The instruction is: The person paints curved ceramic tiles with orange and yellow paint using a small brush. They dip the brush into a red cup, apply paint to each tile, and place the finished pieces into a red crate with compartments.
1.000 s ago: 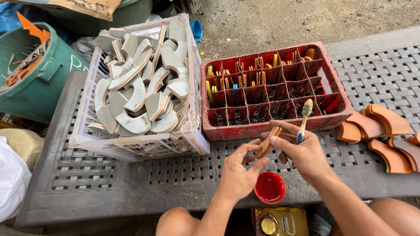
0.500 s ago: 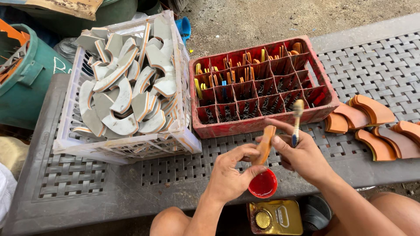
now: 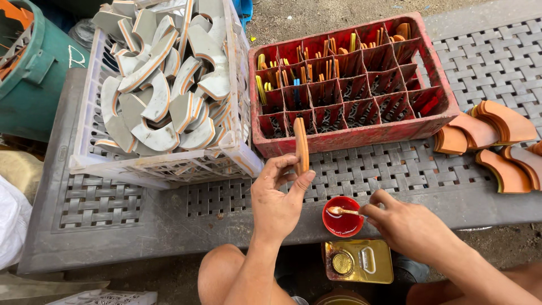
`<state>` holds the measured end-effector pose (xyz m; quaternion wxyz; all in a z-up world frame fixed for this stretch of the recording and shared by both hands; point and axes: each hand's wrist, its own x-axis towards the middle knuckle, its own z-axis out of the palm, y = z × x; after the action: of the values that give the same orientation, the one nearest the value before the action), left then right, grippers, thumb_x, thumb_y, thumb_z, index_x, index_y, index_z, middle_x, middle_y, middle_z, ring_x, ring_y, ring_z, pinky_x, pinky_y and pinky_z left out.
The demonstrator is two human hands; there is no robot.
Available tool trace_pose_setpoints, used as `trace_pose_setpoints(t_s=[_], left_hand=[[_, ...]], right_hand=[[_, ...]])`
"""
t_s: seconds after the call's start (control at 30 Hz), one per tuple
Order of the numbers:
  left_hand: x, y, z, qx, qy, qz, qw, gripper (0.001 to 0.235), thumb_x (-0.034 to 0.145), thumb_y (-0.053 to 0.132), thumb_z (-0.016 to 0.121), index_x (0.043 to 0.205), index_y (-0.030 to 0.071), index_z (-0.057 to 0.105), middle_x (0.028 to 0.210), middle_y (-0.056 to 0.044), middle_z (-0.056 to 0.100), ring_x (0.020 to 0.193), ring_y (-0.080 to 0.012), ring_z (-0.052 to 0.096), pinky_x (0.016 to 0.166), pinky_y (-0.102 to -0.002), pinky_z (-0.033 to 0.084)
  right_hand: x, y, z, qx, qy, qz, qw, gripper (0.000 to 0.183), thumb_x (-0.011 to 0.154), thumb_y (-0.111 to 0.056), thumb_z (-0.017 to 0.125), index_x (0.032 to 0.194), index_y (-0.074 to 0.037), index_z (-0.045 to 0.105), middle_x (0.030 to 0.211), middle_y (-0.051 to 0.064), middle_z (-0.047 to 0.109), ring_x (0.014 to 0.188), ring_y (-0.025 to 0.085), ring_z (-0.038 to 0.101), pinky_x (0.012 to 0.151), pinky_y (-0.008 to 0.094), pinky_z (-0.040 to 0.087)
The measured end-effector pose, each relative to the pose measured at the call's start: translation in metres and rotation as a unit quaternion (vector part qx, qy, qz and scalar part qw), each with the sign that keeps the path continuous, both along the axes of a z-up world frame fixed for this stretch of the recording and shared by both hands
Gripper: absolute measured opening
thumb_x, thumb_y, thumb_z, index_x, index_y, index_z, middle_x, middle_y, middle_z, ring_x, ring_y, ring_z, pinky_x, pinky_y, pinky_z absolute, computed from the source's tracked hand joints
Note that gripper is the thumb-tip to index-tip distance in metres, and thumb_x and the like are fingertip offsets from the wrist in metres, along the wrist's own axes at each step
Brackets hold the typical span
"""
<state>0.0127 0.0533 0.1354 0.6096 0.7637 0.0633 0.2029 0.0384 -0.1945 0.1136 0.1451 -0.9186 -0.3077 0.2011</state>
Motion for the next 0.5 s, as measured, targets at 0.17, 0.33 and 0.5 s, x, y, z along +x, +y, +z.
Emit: trace_pose_setpoints(t_s=[0.17,0.33,0.5], left_hand=[[0.0,0.0,0.002,0.013,0.011,-0.011,1.0,0.033,0.087,0.022,0.084,0.112,0.003,0.071,0.106,-0.005,0.078,0.091,-0.012,0.073,0.085,-0.027,0.061],[-0.001,0.001,0.001,0.017,0.008,-0.01,1.0,0.034,0.088,0.022,0.084,0.113,0.004,0.071,0.105,-0.006,0.079,0.09,-0.0129,0.074,0.085,-0.028,0.062],[-0.001,0.0,0.002,0.015,0.003,-0.016,1.0,0.033,0.088,0.019,0.083,0.113,0.002,0.07,0.109,-0.006,0.078,0.092,-0.013,0.074,0.086,-0.029,0.061]], right_hand=[[0.0,-0.01,0.021,-0.063,0.041,-0.018,0.997,0.032,0.087,-0.025,0.066,0.119,-0.025,0.07,0.117,0.002,0.063,0.076,0.032,0.073,0.072,0.047,0.058],[-0.004,-0.014,0.03,-0.006,0.01,-0.076,0.997,0.034,0.088,-0.033,0.069,0.12,-0.024,0.072,0.114,0.001,0.065,0.074,0.031,0.073,0.072,0.045,0.059],[-0.008,-0.011,0.023,-0.012,0.152,-0.052,0.987,0.032,0.088,-0.027,0.068,0.119,-0.02,0.069,0.116,0.003,0.063,0.084,0.033,0.073,0.078,0.046,0.057]])
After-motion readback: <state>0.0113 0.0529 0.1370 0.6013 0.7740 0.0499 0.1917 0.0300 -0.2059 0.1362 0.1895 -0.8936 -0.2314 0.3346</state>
